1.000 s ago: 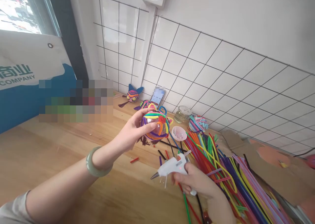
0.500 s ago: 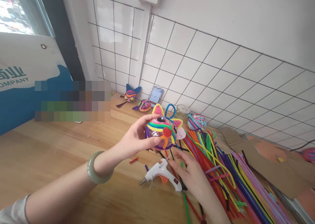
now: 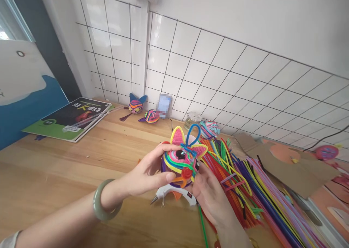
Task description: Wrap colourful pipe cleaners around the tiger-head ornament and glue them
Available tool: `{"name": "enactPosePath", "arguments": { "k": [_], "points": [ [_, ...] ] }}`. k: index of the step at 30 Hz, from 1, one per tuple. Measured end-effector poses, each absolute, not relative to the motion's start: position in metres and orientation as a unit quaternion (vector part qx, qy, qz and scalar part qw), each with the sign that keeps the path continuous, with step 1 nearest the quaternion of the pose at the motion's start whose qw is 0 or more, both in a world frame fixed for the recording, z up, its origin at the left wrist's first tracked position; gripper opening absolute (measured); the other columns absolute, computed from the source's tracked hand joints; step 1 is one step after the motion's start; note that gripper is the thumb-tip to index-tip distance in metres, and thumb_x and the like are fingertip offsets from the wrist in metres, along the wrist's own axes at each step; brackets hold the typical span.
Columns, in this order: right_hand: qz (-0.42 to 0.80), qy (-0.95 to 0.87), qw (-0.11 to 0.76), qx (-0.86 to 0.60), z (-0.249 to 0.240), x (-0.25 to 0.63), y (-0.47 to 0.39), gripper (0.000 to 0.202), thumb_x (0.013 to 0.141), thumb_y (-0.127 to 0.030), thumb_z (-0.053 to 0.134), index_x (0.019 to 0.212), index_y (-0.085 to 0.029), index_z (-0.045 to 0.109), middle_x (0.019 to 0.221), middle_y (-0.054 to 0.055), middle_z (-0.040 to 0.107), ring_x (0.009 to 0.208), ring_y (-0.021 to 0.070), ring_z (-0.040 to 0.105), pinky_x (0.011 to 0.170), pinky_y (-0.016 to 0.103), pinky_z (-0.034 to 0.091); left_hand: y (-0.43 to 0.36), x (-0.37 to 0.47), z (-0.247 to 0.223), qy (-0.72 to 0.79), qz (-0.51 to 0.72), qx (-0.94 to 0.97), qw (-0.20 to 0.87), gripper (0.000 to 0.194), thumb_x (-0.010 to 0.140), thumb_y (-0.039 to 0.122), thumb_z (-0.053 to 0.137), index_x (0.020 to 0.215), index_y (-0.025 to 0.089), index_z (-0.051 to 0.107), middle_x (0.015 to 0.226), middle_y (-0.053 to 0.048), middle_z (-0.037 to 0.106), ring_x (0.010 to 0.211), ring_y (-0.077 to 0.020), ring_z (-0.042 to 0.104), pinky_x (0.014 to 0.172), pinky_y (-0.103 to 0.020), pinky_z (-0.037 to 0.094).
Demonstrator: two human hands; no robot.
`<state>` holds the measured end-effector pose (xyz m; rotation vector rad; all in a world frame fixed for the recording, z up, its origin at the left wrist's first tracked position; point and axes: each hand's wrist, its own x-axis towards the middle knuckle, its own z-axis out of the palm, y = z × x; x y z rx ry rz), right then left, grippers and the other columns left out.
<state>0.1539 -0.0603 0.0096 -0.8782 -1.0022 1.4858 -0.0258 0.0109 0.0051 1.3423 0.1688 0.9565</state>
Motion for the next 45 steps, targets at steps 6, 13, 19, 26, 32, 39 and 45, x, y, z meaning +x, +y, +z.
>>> {"name": "enactPosePath", "arguments": {
  "k": [6,13,19,26,32,39,45],
  "points": [
    [0.605,-0.439,0.541,-0.384,0.0017,0.1614,-0.061,0.045,0.091,-0.043,0.065,0.133,-0.032,0.051,0.137,0.008,0.06,0.125,0.0265,0.058,0.103,0.046,0.048,0.0149,-0.0253,0.01,0.093,0.426,0.577,0.69,0.036,0.083,0.027,0.072,0.117,0.025,0.061,0.106,-0.007,0.064,0.097,-0.02,0.061,0.085,-0.032,0.052],
    [0.602,-0.442,0.538,-0.39,-0.0005,0.1631,-0.0615,0.049,0.092,-0.041,0.064,0.137,-0.031,0.048,0.138,0.009,0.059,0.126,0.027,0.057,0.103,0.045,0.048,0.0152,-0.0257,0.0139,0.133,0.41,0.581,0.691,0.041,0.076,0.026,0.077,0.113,0.022,0.06,0.103,-0.007,0.065,0.095,-0.0213,0.062,0.084,-0.034,0.052],
    [0.582,-0.455,0.532,-0.415,0.0032,0.1614,-0.0608,0.052,0.09,-0.045,0.065,0.136,-0.03,0.048,0.137,0.009,0.06,0.124,0.0279,0.058,0.098,0.044,0.052,0.0156,-0.0256,0.0122,0.131,0.411,0.576,0.694,0.039,0.077,0.022,0.076,0.113,0.024,0.059,0.101,-0.005,0.065,0.094,-0.0183,0.061,0.084,-0.032,0.052],
    [0.568,-0.467,0.529,-0.423,0.0052,0.1607,-0.0621,0.056,0.089,-0.046,0.066,0.139,-0.029,0.047,0.136,0.011,0.06,0.124,0.0297,0.058,0.095,0.044,0.054,0.0164,-0.0251,0.0123,0.136,0.416,0.577,0.69,0.039,0.076,0.021,0.076,0.112,0.022,0.06,0.104,-0.006,0.065,0.094,-0.0192,0.061,0.083,-0.032,0.053],
    [0.557,-0.477,0.524,-0.433,0.0077,0.1598,-0.0633,0.055,0.089,-0.047,0.065,0.138,-0.03,0.048,0.135,0.01,0.061,0.122,0.0286,0.059,0.094,0.042,0.054,0.017,-0.0257,0.0115,0.143,0.411,0.577,0.691,0.038,0.076,0.023,0.077,0.11,0.023,0.059,0.099,-0.005,0.064,0.087,-0.0177,0.062,0.077,-0.03,0.053],
    [0.559,-0.475,0.519,-0.439,0.006,0.1604,-0.0632,0.053,0.092,-0.045,0.062,0.14,-0.03,0.045,0.137,0.009,0.06,0.125,0.0278,0.057,0.097,0.042,0.052,0.019,-0.0247,0.0138,0.137,0.409,0.561,0.707,0.037,0.074,0.021,0.078,0.107,0.022,0.061,0.1,-0.004,0.064,0.09,-0.017,0.06,0.078,-0.028,0.052],
    [0.565,-0.472,0.513,-0.442,0.0064,0.1603,-0.0635,0.054,0.093,-0.042,0.061,0.142,-0.03,0.043,0.139,0.009,0.058,0.128,0.0285,0.055,0.102,0.045,0.049,0.0202,-0.0245,0.0113,0.125,0.402,0.555,0.718,0.039,0.074,0.019,0.078,0.108,0.021,0.059,0.102,-0.005,0.064,0.089,-0.0165,0.06,0.077,-0.028,0.052]
  ]
}}
